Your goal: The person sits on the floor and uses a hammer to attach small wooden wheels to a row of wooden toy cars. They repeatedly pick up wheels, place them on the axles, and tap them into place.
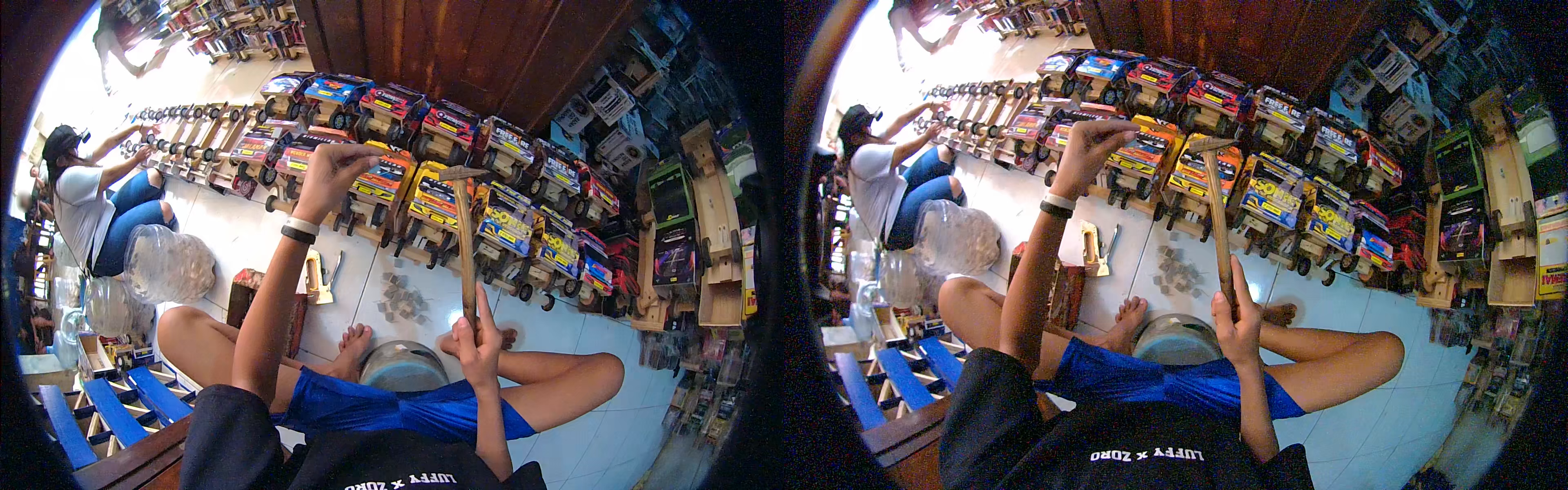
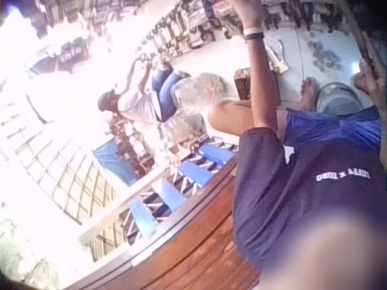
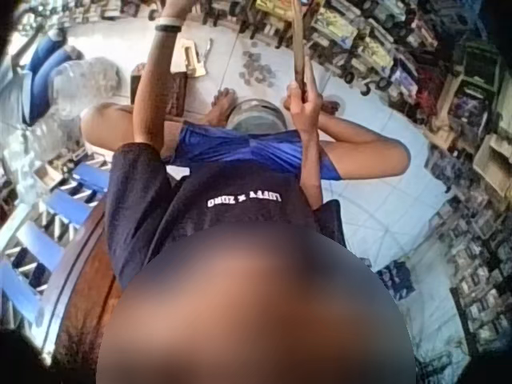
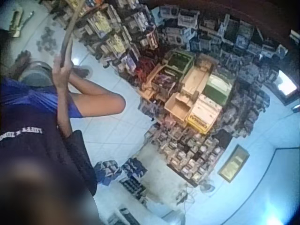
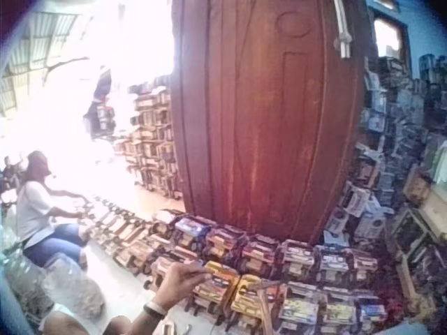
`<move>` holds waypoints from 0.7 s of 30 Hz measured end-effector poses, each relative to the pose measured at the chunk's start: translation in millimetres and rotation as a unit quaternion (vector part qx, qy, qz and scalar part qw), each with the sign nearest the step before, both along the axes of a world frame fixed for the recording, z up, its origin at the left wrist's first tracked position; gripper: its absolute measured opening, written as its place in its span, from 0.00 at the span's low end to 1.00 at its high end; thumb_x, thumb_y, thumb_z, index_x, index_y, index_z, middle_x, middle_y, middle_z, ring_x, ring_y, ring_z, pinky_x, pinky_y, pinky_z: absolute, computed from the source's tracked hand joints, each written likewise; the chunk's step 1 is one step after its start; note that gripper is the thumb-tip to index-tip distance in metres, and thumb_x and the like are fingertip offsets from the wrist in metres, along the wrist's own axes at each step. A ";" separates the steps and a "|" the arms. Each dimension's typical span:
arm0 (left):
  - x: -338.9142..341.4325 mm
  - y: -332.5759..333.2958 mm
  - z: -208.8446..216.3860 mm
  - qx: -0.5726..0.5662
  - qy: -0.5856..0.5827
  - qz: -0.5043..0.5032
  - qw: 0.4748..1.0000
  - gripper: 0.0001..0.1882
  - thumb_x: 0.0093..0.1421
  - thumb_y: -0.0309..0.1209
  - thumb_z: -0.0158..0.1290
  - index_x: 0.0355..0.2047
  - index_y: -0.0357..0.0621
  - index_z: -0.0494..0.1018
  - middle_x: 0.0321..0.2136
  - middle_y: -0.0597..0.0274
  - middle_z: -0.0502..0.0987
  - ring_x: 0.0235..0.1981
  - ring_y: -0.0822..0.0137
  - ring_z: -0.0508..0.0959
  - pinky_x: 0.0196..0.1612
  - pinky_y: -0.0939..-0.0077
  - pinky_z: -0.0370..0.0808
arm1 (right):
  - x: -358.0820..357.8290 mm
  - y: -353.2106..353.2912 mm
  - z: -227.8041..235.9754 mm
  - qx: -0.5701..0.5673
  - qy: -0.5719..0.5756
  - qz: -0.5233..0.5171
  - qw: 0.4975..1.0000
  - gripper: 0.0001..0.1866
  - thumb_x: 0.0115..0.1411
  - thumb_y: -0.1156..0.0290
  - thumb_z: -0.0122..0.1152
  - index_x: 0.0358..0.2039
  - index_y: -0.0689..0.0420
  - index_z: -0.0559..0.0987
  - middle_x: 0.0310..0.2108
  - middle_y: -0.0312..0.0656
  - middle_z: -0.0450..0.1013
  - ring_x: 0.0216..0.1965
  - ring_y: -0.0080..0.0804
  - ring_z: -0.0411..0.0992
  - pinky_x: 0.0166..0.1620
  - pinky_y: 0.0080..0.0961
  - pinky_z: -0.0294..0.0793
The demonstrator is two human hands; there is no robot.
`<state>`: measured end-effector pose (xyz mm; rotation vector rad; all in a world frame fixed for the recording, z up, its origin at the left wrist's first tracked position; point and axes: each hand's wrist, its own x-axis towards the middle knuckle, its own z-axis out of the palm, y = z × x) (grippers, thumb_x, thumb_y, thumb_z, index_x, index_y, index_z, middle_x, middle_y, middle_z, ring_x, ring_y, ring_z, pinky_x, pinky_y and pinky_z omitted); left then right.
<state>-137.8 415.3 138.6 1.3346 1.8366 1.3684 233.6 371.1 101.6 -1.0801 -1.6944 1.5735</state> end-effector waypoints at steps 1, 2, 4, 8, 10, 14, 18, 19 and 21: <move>-1.4 4.4 -0.6 -0.013 0.016 0.000 1.000 0.15 0.64 0.35 0.64 0.45 0.35 0.83 0.34 0.60 0.85 0.38 0.74 0.82 0.46 0.74 0.78 | 0.5 0.4 -0.2 0.000 0.002 -0.002 1.000 0.34 0.71 0.72 0.53 0.75 0.56 0.58 0.25 0.30 0.68 0.25 0.17 0.65 0.31 0.19 0.69; -2.5 7.4 -0.9 0.003 0.007 -0.026 1.000 0.15 0.64 0.35 0.64 0.43 0.34 0.83 0.33 0.60 0.85 0.38 0.74 0.82 0.46 0.75 0.78 | 1.0 0.5 -0.3 0.002 0.002 -0.003 1.000 0.34 0.71 0.72 0.53 0.75 0.56 0.58 0.25 0.30 0.68 0.25 0.16 0.65 0.31 0.19 0.69; -4.9 13.1 -0.6 -0.001 -0.016 -0.068 0.998 0.15 0.64 0.36 0.64 0.40 0.34 0.84 0.32 0.61 0.85 0.38 0.74 0.82 0.46 0.75 0.78 | 1.2 0.7 -0.5 0.008 0.002 -0.005 1.000 0.34 0.71 0.72 0.53 0.75 0.56 0.58 0.25 0.30 0.68 0.25 0.16 0.64 0.30 0.19 0.69; -11.3 29.2 0.8 -0.037 0.070 -0.072 0.994 0.16 0.64 0.39 0.65 0.32 0.35 0.83 0.25 0.66 0.82 0.29 0.77 0.78 0.35 0.77 0.75 | -0.1 0.1 -0.2 0.001 0.006 -0.010 1.000 0.34 0.71 0.73 0.52 0.75 0.55 0.58 0.25 0.30 0.68 0.25 0.16 0.64 0.30 0.19 0.69; -13.7 39.1 -0.8 -0.051 0.073 -0.089 0.992 0.16 0.64 0.39 0.65 0.31 0.36 0.83 0.23 0.68 0.81 0.27 0.78 0.76 0.32 0.77 0.74 | -0.8 -0.4 0.4 -0.010 0.010 -0.012 1.000 0.34 0.71 0.73 0.52 0.75 0.54 0.58 0.25 0.30 0.68 0.25 0.17 0.65 0.30 0.19 0.69; -22.7 59.8 -6.5 -0.083 0.095 -0.154 0.980 0.16 0.63 0.40 0.66 0.30 0.37 0.84 0.20 0.67 0.80 0.24 0.78 0.75 0.29 0.77 0.73 | 0.1 -1.9 2.4 -0.011 -0.011 -0.006 1.000 0.34 0.70 0.74 0.52 0.76 0.54 0.58 0.25 0.29 0.68 0.26 0.17 0.65 0.31 0.19 0.70; -29.7 72.0 -18.3 -0.031 0.110 -0.198 0.973 0.15 0.62 0.40 0.66 0.33 0.37 0.85 0.23 0.63 0.82 0.25 0.76 0.77 0.31 0.75 0.75 | 2.2 -3.5 1.8 -0.019 -0.017 -0.006 1.000 0.34 0.70 0.75 0.52 0.76 0.54 0.58 0.26 0.30 0.68 0.26 0.17 0.65 0.32 0.18 0.70; -31.4 73.9 -21.3 -0.043 0.106 -0.200 0.973 0.16 0.61 0.40 0.67 0.34 0.37 0.85 0.25 0.59 0.83 0.26 0.74 0.79 0.32 0.74 0.76 | 2.3 -3.8 0.9 -0.014 -0.017 -0.004 1.000 0.34 0.70 0.75 0.52 0.75 0.55 0.58 0.27 0.30 0.68 0.27 0.17 0.65 0.32 0.18 0.70; -33.3 78.0 -27.2 -0.045 0.102 -0.213 0.971 0.16 0.61 0.41 0.67 0.37 0.38 0.86 0.27 0.55 0.86 0.26 0.73 0.81 0.34 0.72 0.77 | 2.0 -4.2 -1.3 -0.024 -0.010 -0.006 1.000 0.34 0.70 0.76 0.52 0.75 0.55 0.58 0.27 0.30 0.68 0.27 0.17 0.65 0.32 0.18 0.70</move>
